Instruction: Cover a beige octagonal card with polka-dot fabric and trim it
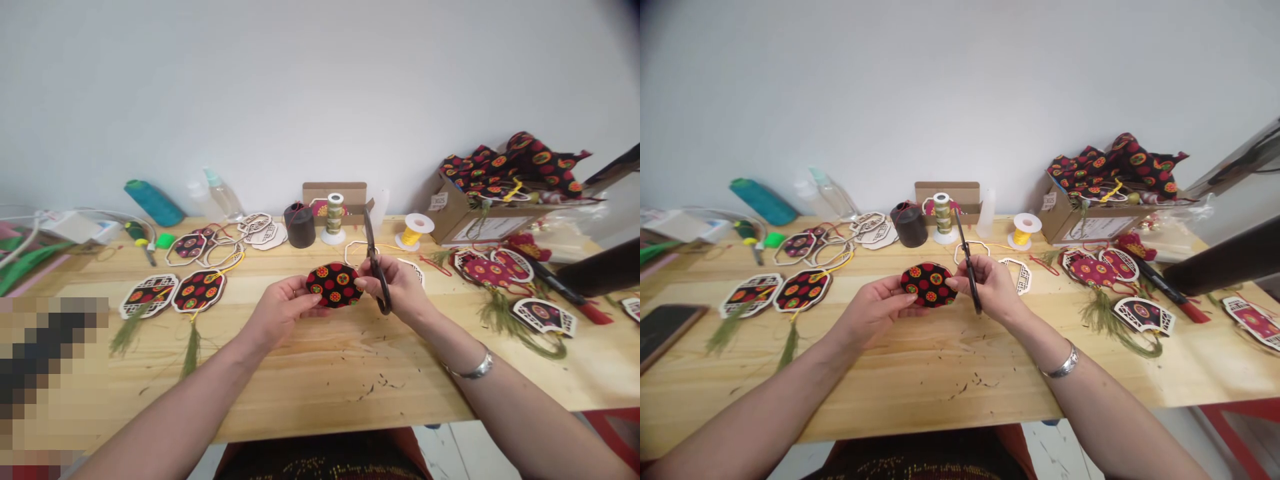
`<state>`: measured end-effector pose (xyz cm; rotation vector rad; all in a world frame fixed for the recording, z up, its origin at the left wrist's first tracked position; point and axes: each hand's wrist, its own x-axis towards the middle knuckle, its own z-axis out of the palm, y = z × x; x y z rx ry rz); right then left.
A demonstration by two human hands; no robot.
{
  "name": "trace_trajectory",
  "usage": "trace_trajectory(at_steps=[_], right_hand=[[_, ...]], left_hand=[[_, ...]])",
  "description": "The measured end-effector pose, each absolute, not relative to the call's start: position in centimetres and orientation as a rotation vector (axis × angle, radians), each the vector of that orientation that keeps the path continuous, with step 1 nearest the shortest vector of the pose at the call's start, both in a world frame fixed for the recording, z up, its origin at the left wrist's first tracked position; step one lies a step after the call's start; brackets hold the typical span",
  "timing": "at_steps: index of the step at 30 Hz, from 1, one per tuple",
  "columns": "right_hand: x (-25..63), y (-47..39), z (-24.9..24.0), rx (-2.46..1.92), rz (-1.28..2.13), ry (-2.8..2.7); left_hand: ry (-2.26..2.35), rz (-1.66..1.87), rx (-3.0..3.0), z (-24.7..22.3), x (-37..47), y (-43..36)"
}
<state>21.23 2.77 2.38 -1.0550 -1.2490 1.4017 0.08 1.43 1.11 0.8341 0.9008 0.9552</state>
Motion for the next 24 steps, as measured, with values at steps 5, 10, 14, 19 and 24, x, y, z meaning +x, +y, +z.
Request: trace_trajectory(at_steps=[5, 10, 14, 19, 24], right_hand=[[21.6, 2.9, 2.5, -1.048, 1.406, -1.275], [21.5, 2.8, 2.6, -1.053, 1.416, -1.316], [21.4, 2.7, 2.5, -1.062, 1.412, -1.307], [21.3, 2.5, 2.4, -1.030, 1.405, -1.273], [21.0, 2.2, 2.2, -1.015, 1.402, -1.227]], left_hand=[[0.918, 0.964, 0.824, 1.2, 0.1, 1.4], [0.947, 0.939, 0.874, 1.0, 0.1, 1.4], [0.934, 0.932, 0.915, 0.8, 0.0, 1.4], [0.881, 0.977, 0.870, 0.7, 0.6, 1.2], [0.831, 1.000, 0.791, 0.7, 1.2, 1.2]])
